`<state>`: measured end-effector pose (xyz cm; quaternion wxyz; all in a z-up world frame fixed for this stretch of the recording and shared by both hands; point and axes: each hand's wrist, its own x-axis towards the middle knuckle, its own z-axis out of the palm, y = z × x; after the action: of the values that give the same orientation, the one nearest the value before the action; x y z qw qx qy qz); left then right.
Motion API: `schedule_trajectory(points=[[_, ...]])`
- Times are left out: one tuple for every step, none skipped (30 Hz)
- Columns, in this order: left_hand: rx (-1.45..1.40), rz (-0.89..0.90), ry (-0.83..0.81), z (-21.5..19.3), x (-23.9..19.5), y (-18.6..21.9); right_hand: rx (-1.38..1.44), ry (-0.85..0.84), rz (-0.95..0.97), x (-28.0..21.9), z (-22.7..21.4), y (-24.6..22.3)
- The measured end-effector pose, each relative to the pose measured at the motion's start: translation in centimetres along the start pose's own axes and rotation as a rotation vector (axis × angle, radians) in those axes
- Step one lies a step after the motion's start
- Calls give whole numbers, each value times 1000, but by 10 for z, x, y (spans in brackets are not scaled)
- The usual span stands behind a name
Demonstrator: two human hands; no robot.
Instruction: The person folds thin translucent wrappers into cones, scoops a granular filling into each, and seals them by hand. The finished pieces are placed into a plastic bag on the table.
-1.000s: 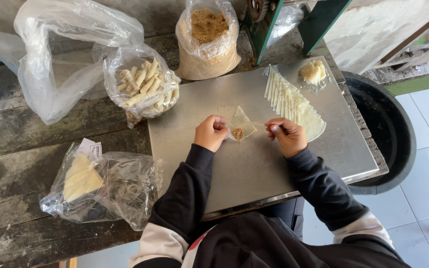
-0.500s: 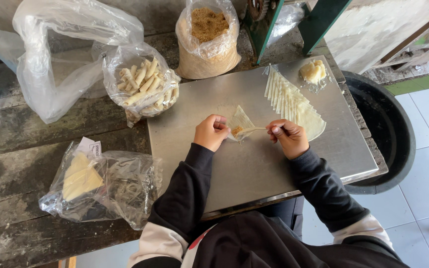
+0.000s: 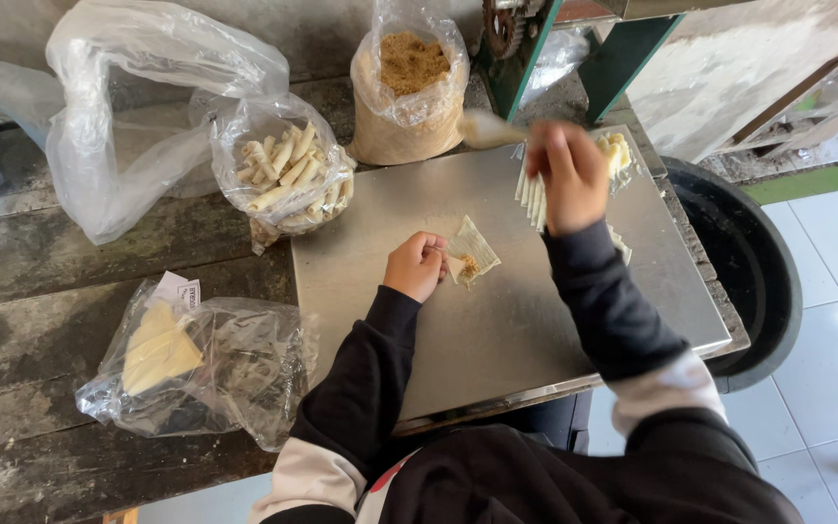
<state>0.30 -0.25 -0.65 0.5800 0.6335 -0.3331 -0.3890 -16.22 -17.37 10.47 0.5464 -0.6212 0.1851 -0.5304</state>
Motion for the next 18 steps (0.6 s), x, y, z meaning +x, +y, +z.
schedule_trajectory(points=[[59, 54, 1, 0, 1, -2, -69, -9, -81, 25, 15, 1], [117, 107, 6, 0, 1, -2, -106, -8, -90, 50, 36, 5], [174, 160, 11, 0, 0, -2, -142, -6, -99, 75, 55, 5], [205, 198, 17, 0, -2, -1, -435, -60, -302, 100, 75, 5], [237, 235, 24, 2, -5, 1, -727, -119, -503, 110, 90, 4], [272, 272, 29, 2, -8, 4, -757, -140, -582, 109, 96, 1], [298, 249, 34, 2, -11, 8, -785, -161, -661, 106, 99, -4], [321, 224, 34, 4, -15, 12, -818, -182, -737, 100, 97, -9], [345, 200, 35, 5, -16, 17, -762, -168, -581, 88, 92, -15], [372, 221, 47, 7, -18, 21, -705, -158, -424, 71, 83, -20], [399, 243, 59, 8, -20, 24, -646, -148, -267, 52, 74, -22], [426, 263, 70, 9, -21, 27, -694, -177, -328, 33, 63, -24], [428, 278, 67, 9, -23, 30, -742, -207, -388, 15, 50, -26], [430, 293, 63, 10, -25, 32, -815, -221, -307, -5, 39, -25], [432, 307, 58, 10, -27, 33, -886, -239, -182, -24, 30, -21], [482, 320, 53, 11, -28, 36, -955, -256, -58, -40, 22, -16], [533, 332, 47, 11, -29, 38, -989, -308, -44, -55, 14, -12], [585, 343, 42, 11, -31, 40, -1021, -361, -29, -68, 6, -6]])
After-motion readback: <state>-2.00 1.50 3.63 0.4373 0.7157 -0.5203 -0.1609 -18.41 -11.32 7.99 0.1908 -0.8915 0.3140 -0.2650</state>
